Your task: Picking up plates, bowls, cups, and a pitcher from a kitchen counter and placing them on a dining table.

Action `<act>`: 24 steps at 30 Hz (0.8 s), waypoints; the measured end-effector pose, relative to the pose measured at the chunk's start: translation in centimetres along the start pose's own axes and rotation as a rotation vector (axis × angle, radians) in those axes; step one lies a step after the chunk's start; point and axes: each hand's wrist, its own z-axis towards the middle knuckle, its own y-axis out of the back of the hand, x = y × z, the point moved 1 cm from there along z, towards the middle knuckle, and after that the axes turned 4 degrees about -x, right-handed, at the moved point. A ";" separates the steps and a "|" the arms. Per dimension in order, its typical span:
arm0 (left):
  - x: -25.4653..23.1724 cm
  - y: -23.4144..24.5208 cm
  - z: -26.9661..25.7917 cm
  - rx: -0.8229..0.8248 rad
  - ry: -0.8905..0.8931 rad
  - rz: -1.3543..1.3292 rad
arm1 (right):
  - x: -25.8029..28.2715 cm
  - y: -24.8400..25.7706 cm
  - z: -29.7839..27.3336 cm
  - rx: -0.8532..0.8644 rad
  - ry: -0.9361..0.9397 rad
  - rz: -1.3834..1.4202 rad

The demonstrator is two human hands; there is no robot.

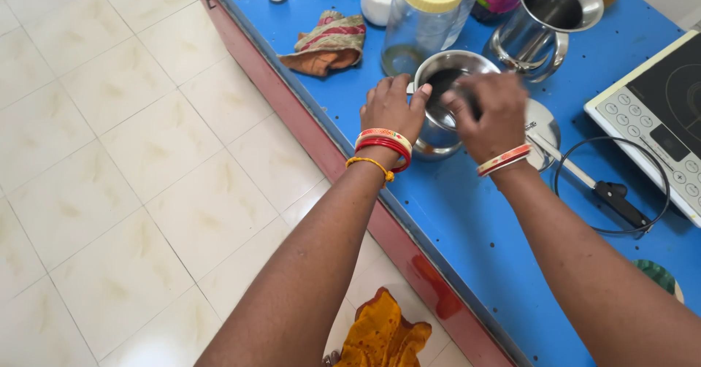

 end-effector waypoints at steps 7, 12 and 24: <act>-1.2 -0.9 1.2 0.081 0.071 0.091 | -11.1 -6.8 -2.7 0.035 -0.946 0.571; -0.6 -2.0 3.8 0.119 0.108 0.186 | -8.1 -6.3 -1.1 -0.088 -1.339 1.120; -1.8 2.6 -0.7 0.058 0.064 0.073 | -7.3 -5.0 -4.6 -0.213 -1.507 0.990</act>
